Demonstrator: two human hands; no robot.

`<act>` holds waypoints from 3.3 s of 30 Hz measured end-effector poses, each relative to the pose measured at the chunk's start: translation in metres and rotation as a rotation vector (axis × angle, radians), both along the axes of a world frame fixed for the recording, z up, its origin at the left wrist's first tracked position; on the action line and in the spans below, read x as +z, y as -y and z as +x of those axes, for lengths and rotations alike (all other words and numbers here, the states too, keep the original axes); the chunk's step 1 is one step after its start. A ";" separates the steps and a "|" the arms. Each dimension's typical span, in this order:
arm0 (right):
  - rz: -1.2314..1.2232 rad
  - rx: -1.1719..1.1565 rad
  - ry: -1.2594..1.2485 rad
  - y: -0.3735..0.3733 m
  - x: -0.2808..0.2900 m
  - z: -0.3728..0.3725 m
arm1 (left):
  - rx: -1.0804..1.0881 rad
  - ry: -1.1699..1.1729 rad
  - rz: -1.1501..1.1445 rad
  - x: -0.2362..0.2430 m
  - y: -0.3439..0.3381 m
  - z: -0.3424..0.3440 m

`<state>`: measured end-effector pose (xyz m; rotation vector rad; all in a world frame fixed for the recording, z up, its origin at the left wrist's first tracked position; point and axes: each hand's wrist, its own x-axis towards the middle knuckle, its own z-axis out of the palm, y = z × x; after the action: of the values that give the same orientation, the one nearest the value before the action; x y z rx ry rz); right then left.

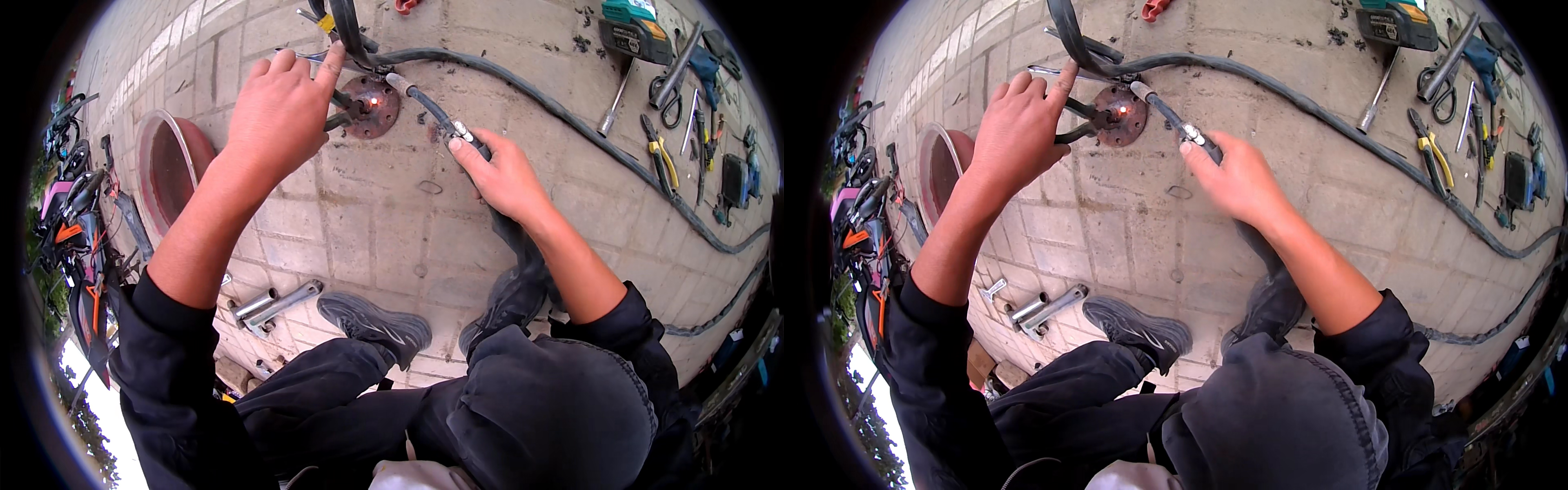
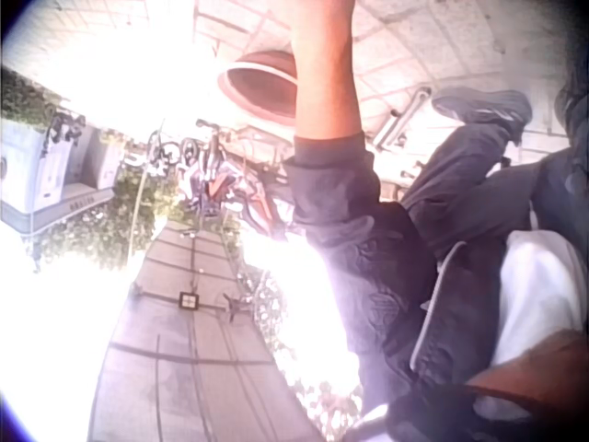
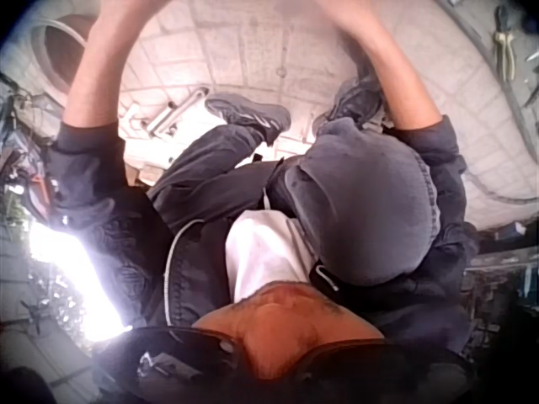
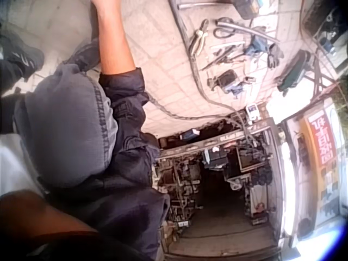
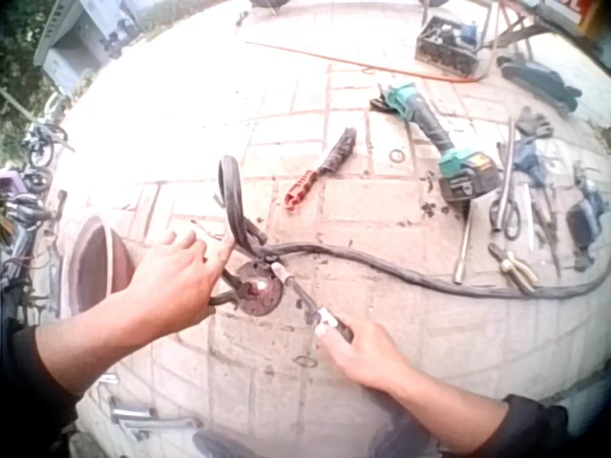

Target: The person sits on a tiled floor and uses pliers to hold a circular metal part while welding it with a handheld welding tool. They then use a wire brush to clean the welded area and continue welding.

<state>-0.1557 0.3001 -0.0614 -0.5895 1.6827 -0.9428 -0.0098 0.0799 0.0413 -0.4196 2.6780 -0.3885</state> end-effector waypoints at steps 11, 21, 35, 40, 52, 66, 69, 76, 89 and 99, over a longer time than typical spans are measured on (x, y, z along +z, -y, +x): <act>0.001 0.001 -0.065 0.004 -0.004 0.001 | 0.014 0.008 0.006 0.000 -0.003 0.002; -0.200 0.119 -0.153 -0.010 0.006 -0.001 | -0.048 -0.030 0.055 0.010 -0.002 -0.019; 0.146 -0.704 0.111 -0.263 0.126 -0.074 | 0.044 -0.034 0.040 -0.034 0.021 0.012; 0.732 -1.050 -0.232 -0.519 0.335 -0.090 | 0.029 0.097 0.004 -0.028 0.032 0.012; 0.962 -0.690 -1.422 -0.399 0.366 0.027 | -0.082 0.062 0.078 0.013 0.024 -0.002; 0.436 -0.092 -0.525 -0.199 0.018 0.063 | -0.088 0.056 0.083 0.014 0.013 -0.003; 0.383 -0.022 -0.277 -0.206 0.007 0.046 | -0.048 0.047 0.078 0.016 0.015 0.002; 0.459 0.136 -0.525 -0.212 -0.011 0.060 | -0.036 0.027 0.070 0.003 0.007 0.002; 0.131 -0.055 -0.908 -0.224 -0.032 0.065 | -0.015 0.108 0.002 0.015 -0.004 -0.003; -0.014 -0.160 -0.995 -0.228 -0.027 0.062 | -0.043 -0.338 0.418 0.003 -0.121 0.005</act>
<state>-0.0937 0.5286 -0.0884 -1.0482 2.6292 -0.8109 -0.0048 0.2008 0.0443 -0.3214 2.9916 0.2557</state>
